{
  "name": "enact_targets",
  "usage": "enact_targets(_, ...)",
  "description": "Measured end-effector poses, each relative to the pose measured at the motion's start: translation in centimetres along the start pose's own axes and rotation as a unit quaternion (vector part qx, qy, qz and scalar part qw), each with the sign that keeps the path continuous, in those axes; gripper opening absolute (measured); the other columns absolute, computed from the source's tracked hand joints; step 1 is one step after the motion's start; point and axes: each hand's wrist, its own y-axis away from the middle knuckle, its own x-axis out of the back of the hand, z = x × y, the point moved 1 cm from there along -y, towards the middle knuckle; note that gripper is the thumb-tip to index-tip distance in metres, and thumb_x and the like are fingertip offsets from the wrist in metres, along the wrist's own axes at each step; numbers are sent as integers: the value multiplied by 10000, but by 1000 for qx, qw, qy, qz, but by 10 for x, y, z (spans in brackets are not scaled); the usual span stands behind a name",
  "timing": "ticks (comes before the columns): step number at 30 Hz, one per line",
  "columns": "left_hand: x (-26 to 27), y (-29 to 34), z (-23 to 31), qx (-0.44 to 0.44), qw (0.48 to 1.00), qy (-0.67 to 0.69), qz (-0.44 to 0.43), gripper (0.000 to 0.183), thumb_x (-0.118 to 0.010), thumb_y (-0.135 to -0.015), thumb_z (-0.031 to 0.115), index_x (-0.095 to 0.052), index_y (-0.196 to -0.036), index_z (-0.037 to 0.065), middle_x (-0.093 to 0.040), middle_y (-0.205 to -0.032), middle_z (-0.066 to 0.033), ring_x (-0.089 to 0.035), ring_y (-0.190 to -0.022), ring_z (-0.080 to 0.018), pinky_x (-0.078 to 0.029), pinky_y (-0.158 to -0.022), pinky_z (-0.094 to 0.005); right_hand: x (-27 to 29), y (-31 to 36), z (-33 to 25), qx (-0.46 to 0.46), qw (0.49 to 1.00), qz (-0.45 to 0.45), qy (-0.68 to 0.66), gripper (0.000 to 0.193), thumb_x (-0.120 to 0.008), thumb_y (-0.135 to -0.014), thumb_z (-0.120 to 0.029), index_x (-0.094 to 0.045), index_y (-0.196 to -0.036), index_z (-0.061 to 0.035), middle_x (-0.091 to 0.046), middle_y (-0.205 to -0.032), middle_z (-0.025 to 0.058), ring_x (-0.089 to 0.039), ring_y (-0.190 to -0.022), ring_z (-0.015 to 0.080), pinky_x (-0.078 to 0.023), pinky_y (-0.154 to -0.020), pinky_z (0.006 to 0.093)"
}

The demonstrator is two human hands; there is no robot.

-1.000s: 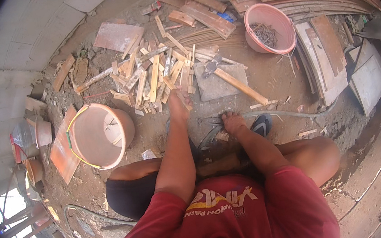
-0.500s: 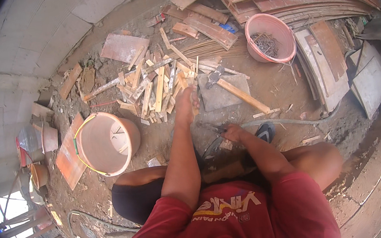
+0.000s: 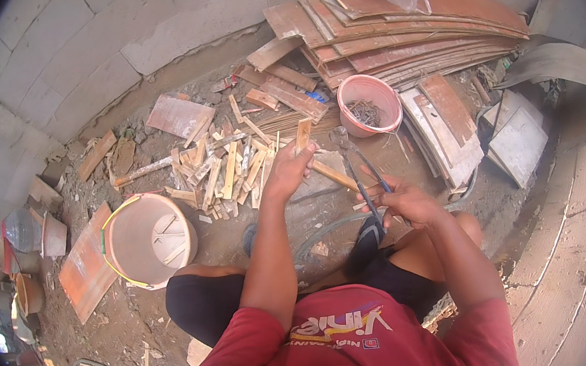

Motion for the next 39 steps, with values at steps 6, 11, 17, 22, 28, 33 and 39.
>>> enact_targets(6,-14,32,54,-81,993,-81,-17,464,-567,-945,384,-592,-1199,-3,-658,-963,-208,-619,-928,-333,-455,-840,-392,-2,53,-50,19,971,39,235,624,-488,-872,-11,-385,-1475,-133,-614,-1180,105,-617,-965,155,-546,-738,279)
enact_targets(11,-21,31,51,-181,977,-112,16,396,-536,-956,347,-587,-1116,-11,-643,-913,-246,-610,-881,-404,-458,-802,-434,-13,63,-53,156,899,117,393,583,-490,-883,-2,-432,-1443,-154,-606,-1161,119,-594,-964,191,-500,-810,337)
enact_targets(17,-25,36,56,-153,958,-234,64,314,-507,-960,296,-543,-1078,7,-639,-907,-260,-593,-891,-465,-447,-774,-520,-33,68,-66,172,779,205,567,541,-555,-884,-42,-484,-1396,-201,-558,-964,178,-579,-898,374,-469,-796,436)
enact_targets(22,-23,37,55,-148,959,-240,42,309,-515,-954,284,-543,-1111,20,-636,-921,-269,-593,-908,-463,-448,-783,-521,-26,67,-61,183,754,207,596,536,-564,-897,-73,-463,-1407,-206,-520,-887,167,-563,-795,393,-460,-738,465)
enact_targets(28,-30,32,40,-164,952,-257,18,309,-556,-932,289,-566,-1112,39,-639,-948,-259,-593,-928,-453,-453,-800,-506,1,57,-48,184,784,165,570,457,-584,-915,-152,-497,-1364,-143,-623,-908,237,-593,-859,408,-467,-755,456)
enact_targets(33,-30,8,22,-98,933,-331,-102,423,-617,-897,363,-593,-1137,16,-650,-980,-248,-604,-949,-431,-472,-811,-471,24,62,-66,-2,807,61,588,327,-594,-923,-192,-603,-1231,-83,-642,-855,250,-610,-847,406,-474,-758,450)
enact_targets(39,40,-55,67,-87,885,-456,-17,488,-571,-911,419,-584,-1176,9,-651,-1008,-244,-610,-969,-404,-472,-848,-436,83,47,-23,-41,866,-46,496,334,-583,-952,-250,-619,-1200,-29,-653,-751,123,-596,-610,252,-487,-644,377)
